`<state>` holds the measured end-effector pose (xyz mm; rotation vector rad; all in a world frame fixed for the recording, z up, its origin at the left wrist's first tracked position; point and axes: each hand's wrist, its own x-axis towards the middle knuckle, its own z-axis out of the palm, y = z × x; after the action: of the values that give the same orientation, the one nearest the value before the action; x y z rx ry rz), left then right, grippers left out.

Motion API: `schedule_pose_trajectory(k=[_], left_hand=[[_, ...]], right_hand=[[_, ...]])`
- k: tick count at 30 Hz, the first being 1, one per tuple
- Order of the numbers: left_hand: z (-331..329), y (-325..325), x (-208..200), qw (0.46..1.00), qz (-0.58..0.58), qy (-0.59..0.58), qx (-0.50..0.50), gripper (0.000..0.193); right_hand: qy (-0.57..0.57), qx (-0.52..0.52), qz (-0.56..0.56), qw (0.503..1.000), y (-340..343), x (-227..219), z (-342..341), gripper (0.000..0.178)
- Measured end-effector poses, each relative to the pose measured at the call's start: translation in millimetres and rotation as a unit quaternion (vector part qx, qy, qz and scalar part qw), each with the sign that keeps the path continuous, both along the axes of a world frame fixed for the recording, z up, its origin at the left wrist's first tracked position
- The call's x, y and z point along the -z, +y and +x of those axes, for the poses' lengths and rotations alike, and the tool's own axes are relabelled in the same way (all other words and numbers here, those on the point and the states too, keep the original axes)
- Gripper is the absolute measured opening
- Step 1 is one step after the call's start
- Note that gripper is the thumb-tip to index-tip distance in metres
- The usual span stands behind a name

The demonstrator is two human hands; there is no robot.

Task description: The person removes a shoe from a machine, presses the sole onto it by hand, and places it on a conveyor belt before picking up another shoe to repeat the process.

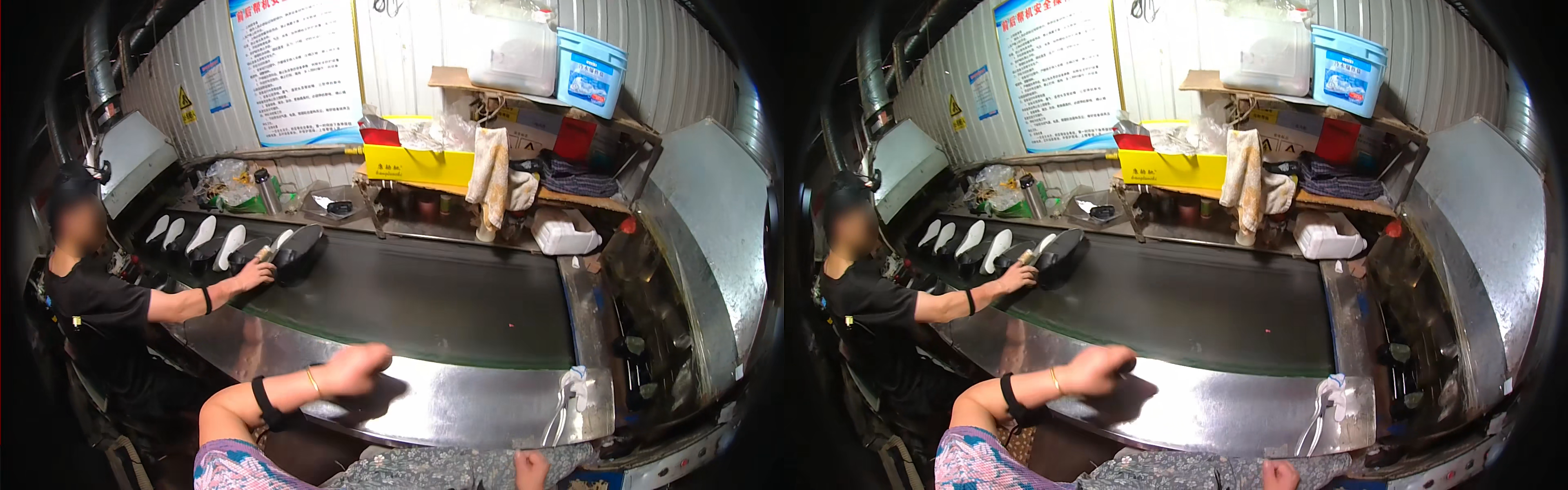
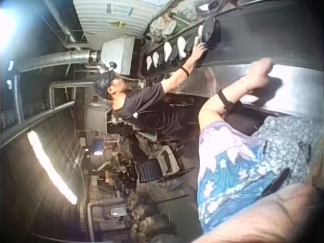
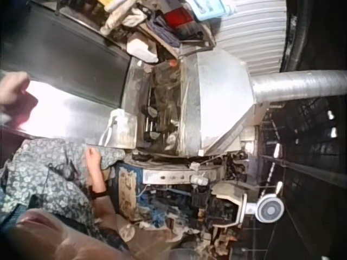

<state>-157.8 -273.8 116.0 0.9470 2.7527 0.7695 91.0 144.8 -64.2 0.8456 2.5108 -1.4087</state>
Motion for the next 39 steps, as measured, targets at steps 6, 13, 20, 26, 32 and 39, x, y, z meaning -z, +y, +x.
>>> schedule_pose_trajectory(k=[6,13,20,26,32,39], left_hand=[[61.6,122.6,-53.4,0.786,0.275,0.179,0.524,0.020],[108.9,246.7,37.9,0.759,0.431,-0.107,0.476,0.042],[142.2,354.0,75.6,0.651,0.270,-0.668,0.239,0.055],[149.8,389.4,66.2,0.631,0.226,-0.715,0.199,0.038],[179.9,375.2,123.6,0.742,0.263,-0.605,0.121,0.044],[166.8,360.8,107.6,0.736,0.299,-0.552,0.254,0.060]], right_hand=[[0.172,0.063,-0.274,0.944,-4.6,-129.1,-83.4,0.053],[0.400,0.245,-0.040,0.882,61.5,-123.1,9.4,0.036],[0.178,0.180,0.222,0.942,-4.8,-177.7,46.8,0.032],[0.299,0.072,0.330,0.892,13.2,-172.0,59.2,0.023],[0.270,0.154,0.145,0.939,19.9,-120.1,65.0,0.022],[0.197,0.083,0.060,0.975,40.3,-124.8,63.9,0.029]])
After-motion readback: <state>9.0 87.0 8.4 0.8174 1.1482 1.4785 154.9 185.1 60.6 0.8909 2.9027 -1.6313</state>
